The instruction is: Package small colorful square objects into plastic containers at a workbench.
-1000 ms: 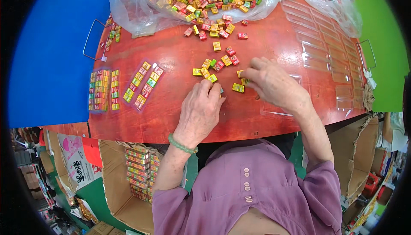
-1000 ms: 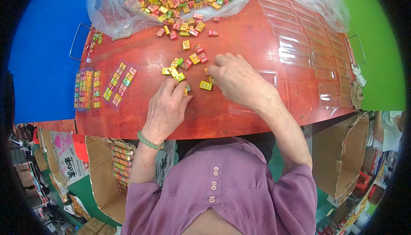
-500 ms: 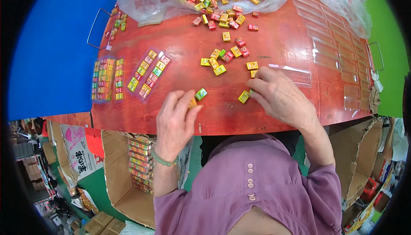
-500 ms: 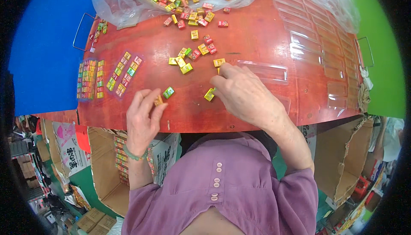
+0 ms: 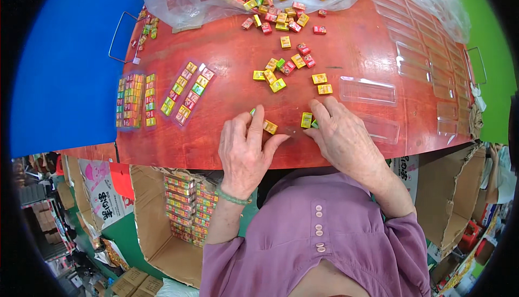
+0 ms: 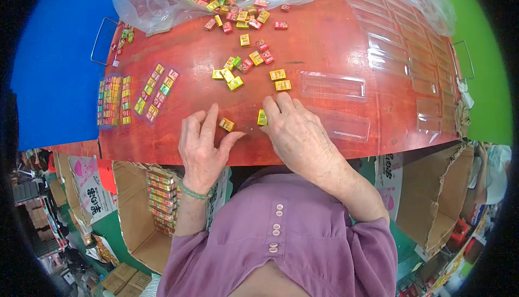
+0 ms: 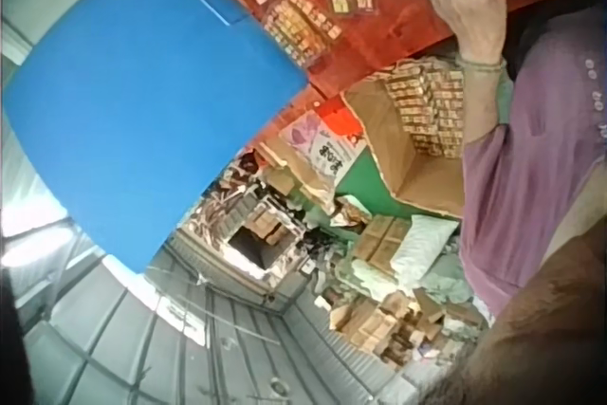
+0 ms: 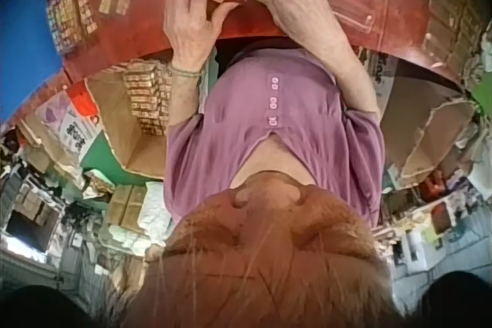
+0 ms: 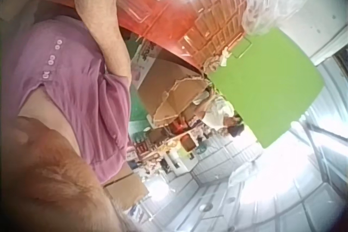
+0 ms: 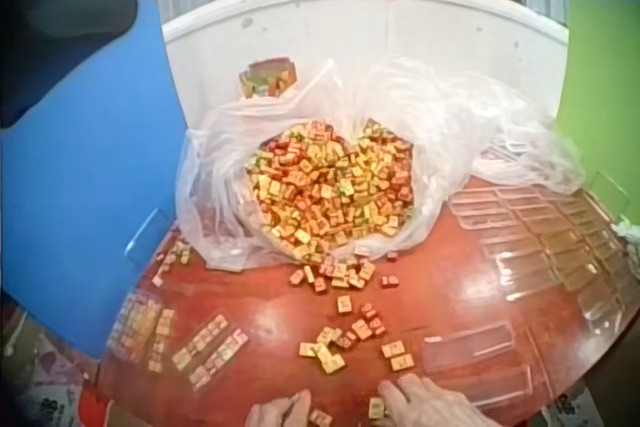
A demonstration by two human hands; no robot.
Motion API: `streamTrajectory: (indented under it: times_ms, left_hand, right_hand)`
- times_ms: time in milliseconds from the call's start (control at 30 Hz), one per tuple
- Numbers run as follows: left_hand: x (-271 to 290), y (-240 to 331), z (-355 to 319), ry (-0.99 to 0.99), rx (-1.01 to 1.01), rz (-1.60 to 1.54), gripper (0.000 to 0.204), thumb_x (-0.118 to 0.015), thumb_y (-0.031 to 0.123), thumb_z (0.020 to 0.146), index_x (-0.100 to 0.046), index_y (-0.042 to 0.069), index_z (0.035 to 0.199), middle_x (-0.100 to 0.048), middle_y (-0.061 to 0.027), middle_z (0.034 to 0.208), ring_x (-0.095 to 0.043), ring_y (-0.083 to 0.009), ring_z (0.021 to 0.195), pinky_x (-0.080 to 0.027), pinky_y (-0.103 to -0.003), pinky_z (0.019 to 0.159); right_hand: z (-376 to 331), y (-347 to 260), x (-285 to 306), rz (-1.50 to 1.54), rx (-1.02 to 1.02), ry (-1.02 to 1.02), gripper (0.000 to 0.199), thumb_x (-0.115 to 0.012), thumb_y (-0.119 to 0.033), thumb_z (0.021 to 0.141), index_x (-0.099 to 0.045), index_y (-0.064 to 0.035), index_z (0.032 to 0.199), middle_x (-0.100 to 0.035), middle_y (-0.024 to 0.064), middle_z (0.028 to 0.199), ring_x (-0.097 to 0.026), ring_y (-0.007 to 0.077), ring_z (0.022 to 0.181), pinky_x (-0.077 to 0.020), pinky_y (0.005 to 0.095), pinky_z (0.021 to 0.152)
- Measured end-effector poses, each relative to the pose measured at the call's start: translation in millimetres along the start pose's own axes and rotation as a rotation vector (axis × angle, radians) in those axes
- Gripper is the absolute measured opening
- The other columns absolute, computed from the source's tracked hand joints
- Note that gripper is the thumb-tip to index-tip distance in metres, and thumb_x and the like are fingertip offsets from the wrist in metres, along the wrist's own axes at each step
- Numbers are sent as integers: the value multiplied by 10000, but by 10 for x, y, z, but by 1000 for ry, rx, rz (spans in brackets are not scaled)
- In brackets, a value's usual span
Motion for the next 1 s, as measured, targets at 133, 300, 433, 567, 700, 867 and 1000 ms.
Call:
streamTrajectory:
  times_ms: [133, 300, 433, 567, 700, 867, 1000]
  left_hand:
    - [135, -94, 117, -22, -47, -78, 654, -833, 273, 821, -584, -20, 1351, -598, -179, 1161, -593, -350, 994, -524, -443, 830]
    - [152, -157, 89, -171, 7, -154, 626, -835, 125, 793, -593, -37, 1347, -633, -190, 1110, -612, -370, 1026, -523, -453, 863]
    - [124, -82, 15, -151, 8, -133, 544, -822, 88, 802, -623, -43, 1291, -632, -185, 1039, -631, -357, 957, -531, -439, 814]
    - [135, -51, -29, -170, 83, -193, 436, -803, 91, 834, -646, -37, 1220, -609, -166, 995, -633, -341, 894, -540, -424, 765]
    - [120, -78, -47, -215, 166, -238, 361, -788, 100, 854, -644, -27, 1160, -594, -157, 968, -631, -350, 868, -541, -436, 737]
    - [84, -71, -54, -187, 150, -229, 350, -803, 117, 841, -644, -19, 1123, -596, -153, 947, -636, -346, 849, -539, -438, 712]
    - [88, -81, -21, -185, 106, -231, 375, -817, 138, 831, -645, -17, 1126, -602, -151, 1001, -648, -345, 867, -546, -436, 711]
  right_hand:
    - [-4, 25, -99, -7, 23, -38, 321, -727, -107, 899, -568, 10, 1152, -544, 199, 1057, -608, 392, 994, -521, 478, 822]
    - [21, 14, -138, 30, 61, -27, 305, -726, -94, 893, -579, 8, 1141, -545, 184, 1049, -598, 381, 990, -517, 473, 840]
    - [106, 66, -185, 51, 112, -36, 257, -716, -81, 890, -593, 7, 1098, -546, 176, 1037, -591, 375, 995, -514, 465, 849]
    - [264, 49, -231, 40, 240, -98, 269, -714, -86, 881, -619, 0, 1117, -552, 166, 1038, -588, 361, 1010, -509, 456, 858]
    - [331, 5, -265, 108, 313, -116, 296, -719, -106, 880, -643, -7, 1148, -554, 155, 1052, -594, 345, 1011, -501, 454, 883]
    - [371, -44, -341, 135, 334, -143, 290, -726, -122, 877, -666, -10, 1138, -557, 150, 1057, -599, 337, 1022, -501, 443, 900]
    - [337, -37, -369, 128, 309, -139, 302, -732, -135, 871, -665, -13, 1139, -575, 145, 1043, -610, 334, 1019, -512, 440, 888]
Point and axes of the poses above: each hand's wrist, its own z-axis towards the middle knuckle, its own x-axis out of the back of the hand, y = z × x, the point moved 3 cm from there along z, towards the middle knuckle
